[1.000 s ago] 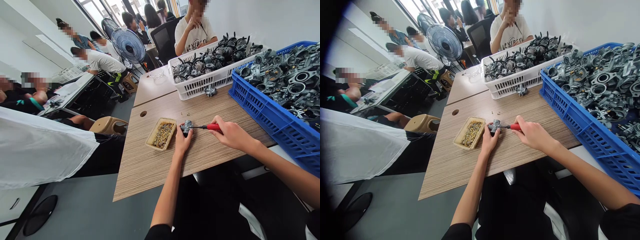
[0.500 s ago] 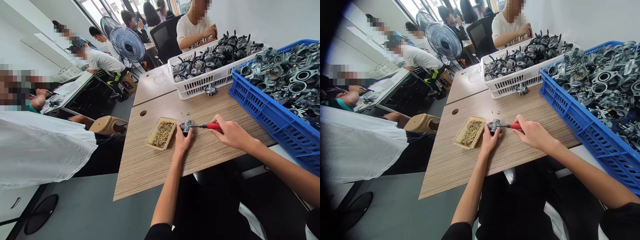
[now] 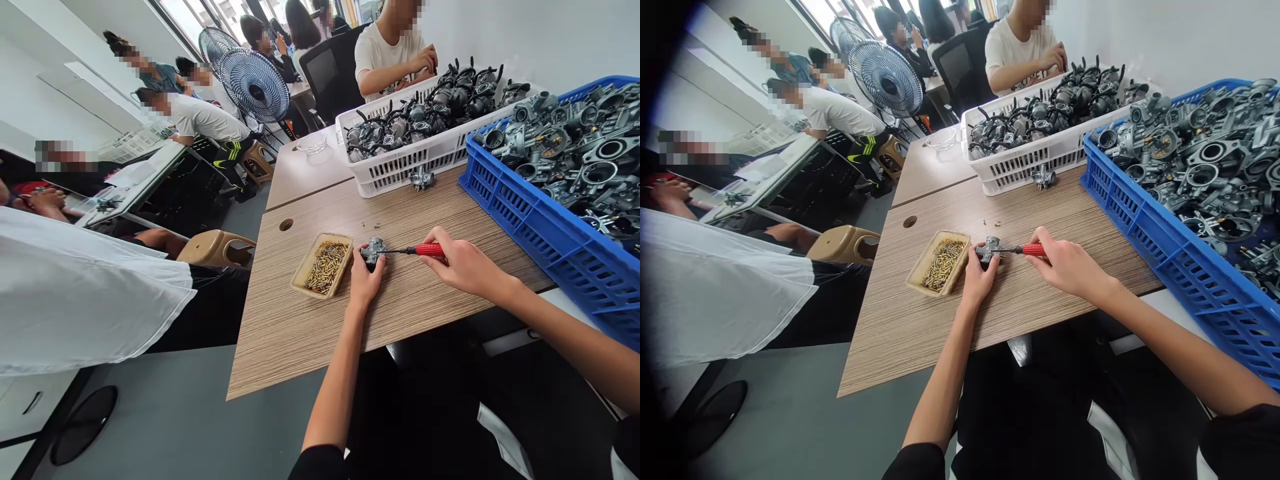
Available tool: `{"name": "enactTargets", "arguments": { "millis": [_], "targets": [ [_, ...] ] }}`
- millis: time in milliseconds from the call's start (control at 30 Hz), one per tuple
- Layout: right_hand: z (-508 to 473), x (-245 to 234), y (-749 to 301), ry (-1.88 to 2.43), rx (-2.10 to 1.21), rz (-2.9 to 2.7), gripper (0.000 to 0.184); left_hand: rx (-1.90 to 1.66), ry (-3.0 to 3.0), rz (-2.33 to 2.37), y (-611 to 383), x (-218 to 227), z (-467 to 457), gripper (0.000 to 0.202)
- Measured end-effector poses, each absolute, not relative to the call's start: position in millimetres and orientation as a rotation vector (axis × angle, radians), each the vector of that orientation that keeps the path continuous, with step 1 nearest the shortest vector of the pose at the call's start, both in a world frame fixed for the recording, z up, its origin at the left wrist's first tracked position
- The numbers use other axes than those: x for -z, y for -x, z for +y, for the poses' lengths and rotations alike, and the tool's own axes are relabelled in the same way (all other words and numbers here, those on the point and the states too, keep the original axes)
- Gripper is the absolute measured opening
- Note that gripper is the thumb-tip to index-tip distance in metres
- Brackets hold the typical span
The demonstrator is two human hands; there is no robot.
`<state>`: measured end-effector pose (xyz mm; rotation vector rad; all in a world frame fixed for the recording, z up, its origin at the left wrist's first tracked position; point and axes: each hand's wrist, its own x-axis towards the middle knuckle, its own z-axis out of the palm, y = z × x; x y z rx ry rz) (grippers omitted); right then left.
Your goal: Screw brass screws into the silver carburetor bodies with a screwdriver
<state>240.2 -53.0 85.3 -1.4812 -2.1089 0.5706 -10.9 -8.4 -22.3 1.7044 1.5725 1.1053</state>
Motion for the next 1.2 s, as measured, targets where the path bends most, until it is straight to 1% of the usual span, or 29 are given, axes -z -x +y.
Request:
{"name": "enactTargets", "arguments": {
  "millis": [900, 1200],
  "targets": [
    [-46.9, -79.3, -245.2, 1.493, -0.649, -2.038, 0.019, -1.108, -1.697, 1.593, 10.9, 22.4, -8.0, 0.041],
    [-48.7, -81.5, -246.7, 1.377, -0.654, -2.063, 0.016, -1.086, -1.708, 1.568, 10.6, 20.1, -8.8, 0.045]
  ]
}}
